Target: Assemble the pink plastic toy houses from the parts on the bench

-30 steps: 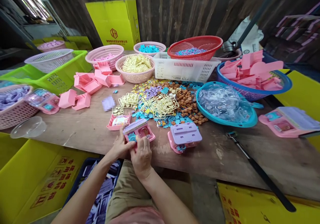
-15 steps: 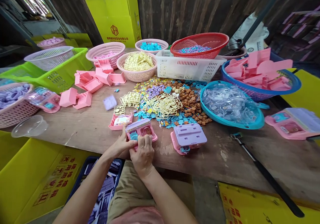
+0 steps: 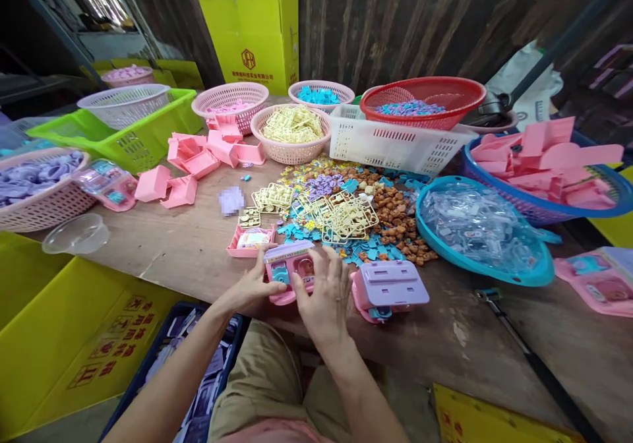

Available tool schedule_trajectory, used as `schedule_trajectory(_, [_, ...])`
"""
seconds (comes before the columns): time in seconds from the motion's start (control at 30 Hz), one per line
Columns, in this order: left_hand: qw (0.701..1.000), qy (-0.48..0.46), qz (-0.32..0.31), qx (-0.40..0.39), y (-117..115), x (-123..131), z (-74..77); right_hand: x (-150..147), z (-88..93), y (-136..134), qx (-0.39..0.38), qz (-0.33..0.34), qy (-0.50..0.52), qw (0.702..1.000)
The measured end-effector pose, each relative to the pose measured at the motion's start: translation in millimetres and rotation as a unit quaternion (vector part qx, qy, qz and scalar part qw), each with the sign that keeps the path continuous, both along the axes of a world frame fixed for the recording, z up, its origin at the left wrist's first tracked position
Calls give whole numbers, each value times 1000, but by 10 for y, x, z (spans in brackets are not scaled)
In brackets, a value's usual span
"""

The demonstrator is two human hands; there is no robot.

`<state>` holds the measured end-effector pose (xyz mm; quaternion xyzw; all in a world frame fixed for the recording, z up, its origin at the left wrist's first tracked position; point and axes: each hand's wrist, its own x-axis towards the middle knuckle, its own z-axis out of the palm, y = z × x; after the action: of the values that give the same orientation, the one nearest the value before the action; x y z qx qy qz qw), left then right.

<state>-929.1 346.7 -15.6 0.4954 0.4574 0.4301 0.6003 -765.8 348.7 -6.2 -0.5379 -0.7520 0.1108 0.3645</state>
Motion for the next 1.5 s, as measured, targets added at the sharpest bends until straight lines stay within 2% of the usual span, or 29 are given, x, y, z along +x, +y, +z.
schedule_trajectory(0.03, [1000,11,-1,11,2,-1,-9,37,-9,56,-14,7,17,1000])
schedule_trajectory(0.17, [998,50,-20,18,-6,-31,-27,47,-89,179,-108,110,126,980])
schedule_trajectory(0.4, [998,56,-32,16,-33,-41,63,-45,-52,110,-122,80,188,971])
schedule_trajectory(0.63, [998,7,-53,41,-49,-39,-93,-34,-154,28,-109,69,201,971])
schedule_trajectory(0.8, [997,45,-38,43,-61,-67,-63,21,-86,-89,-94,77,152,981])
schedule_trajectory(0.9, [998,52,-39,27,-71,-110,-49,355,55,-102,-10,19,132,991])
schedule_trajectory(0.97, [998,32,-44,19,-74,-135,-69,758,131,-11,40,-81,112,990])
schedule_trajectory(1.03, [998,13,-52,16,-75,-150,-95,1227,156,156,26,-179,75,981])
schedule_trajectory(1.07, [998,10,-52,16,-76,-153,-103,1448,145,255,3,-203,49,978])
schedule_trajectory(1.13, [999,20,-43,17,-79,-150,-108,1799,92,449,-52,-198,14,979])
schedule_trajectory(1.23, [997,63,-29,24,-91,-140,-108,2026,10,676,-111,-140,-9,984])
schedule_trajectory(1.33, [993,106,-19,44,-115,-136,-156,2001,32,818,-160,-60,-30,985])
schedule_trajectory(1.5, [984,150,4,93,-185,-120,-296,1796,260,977,-183,18,-57,981])
